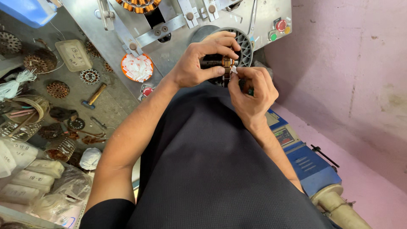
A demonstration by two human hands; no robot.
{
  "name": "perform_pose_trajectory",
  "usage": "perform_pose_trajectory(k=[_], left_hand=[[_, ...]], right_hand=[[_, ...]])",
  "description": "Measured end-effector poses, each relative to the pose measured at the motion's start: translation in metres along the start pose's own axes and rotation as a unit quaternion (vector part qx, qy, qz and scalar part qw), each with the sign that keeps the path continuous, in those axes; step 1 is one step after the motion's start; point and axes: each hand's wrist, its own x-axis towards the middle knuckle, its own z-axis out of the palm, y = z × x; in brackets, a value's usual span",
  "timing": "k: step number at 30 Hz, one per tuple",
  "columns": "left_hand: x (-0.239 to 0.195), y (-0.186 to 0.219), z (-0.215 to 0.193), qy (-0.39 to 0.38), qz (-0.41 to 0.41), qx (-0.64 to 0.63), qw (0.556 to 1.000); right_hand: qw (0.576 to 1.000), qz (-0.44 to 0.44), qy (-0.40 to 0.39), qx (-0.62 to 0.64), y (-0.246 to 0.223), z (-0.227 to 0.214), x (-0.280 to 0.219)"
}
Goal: The person uses a screwdriver to tighten components and adjust wires on a motor stator within a winding machine, occasionally moving metal stator cores aside.
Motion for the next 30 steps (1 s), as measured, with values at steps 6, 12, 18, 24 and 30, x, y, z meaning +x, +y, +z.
perform_pose_trajectory(k=[6, 12, 18, 24, 30], left_hand=[[0.000, -0.004, -0.003, -0.008, 0.017, -0.005, 1.000], [-0.001, -0.007, -0.003, -0.001, 0.022, -0.007, 1.000], [0.000, -0.011, -0.002, -0.001, 0.041, 0.004, 0.999], [-0.001, -0.007, -0.007, -0.007, 0.053, -0.002, 0.999], [-0.002, -0.012, -0.007, -0.014, 0.057, -0.001, 0.998]], right_hand=[[0.999, -0.017, -0.044, -0.011, -0.003, -0.004, 0.010], [0.992, -0.011, -0.128, -0.020, -0.005, -0.015, 0.025], [0.947, 0.155, -0.273, 0.064, 0.019, -0.020, 0.060], [0.887, 0.179, -0.342, 0.253, 0.050, -0.028, 0.071], [0.906, 0.187, -0.328, 0.192, 0.058, -0.020, 0.068]])
